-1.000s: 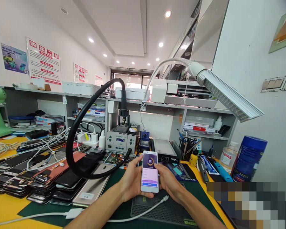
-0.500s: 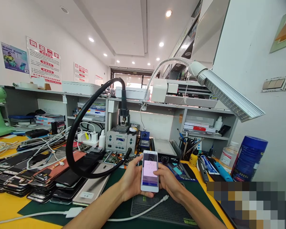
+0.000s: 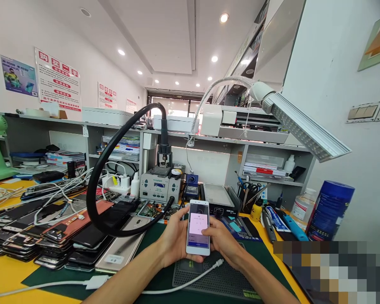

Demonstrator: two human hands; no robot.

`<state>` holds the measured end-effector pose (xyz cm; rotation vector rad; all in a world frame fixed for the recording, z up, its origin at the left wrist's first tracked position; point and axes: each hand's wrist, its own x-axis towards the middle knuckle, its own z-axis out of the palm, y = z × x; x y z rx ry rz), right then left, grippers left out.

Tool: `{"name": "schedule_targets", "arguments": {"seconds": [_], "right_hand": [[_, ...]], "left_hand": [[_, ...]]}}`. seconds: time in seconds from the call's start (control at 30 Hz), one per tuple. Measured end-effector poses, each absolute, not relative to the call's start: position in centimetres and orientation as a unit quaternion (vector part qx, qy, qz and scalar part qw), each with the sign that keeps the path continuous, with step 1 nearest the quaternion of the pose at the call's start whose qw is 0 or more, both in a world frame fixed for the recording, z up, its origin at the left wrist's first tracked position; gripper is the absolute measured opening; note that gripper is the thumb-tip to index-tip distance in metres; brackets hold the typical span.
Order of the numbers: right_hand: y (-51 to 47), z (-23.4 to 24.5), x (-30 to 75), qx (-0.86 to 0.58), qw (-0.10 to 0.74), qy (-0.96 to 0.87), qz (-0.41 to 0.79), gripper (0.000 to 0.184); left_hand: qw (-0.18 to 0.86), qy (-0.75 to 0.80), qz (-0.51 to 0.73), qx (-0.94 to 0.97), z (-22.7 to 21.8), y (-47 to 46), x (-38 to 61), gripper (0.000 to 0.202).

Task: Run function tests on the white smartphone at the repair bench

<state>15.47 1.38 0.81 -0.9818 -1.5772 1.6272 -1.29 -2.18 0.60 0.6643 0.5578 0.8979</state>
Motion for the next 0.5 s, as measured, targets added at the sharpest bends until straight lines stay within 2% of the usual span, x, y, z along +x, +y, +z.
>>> {"name": "schedule_targets", "arguments": {"seconds": [0.5], "right_hand": [[1.74,0.31,15.65,-0.365,0.326,-0.593,0.64,0.046]], "left_hand": [[0.809,0.263,0.418,0.319,0.75,-2.29,-1.27,0.07]]}}
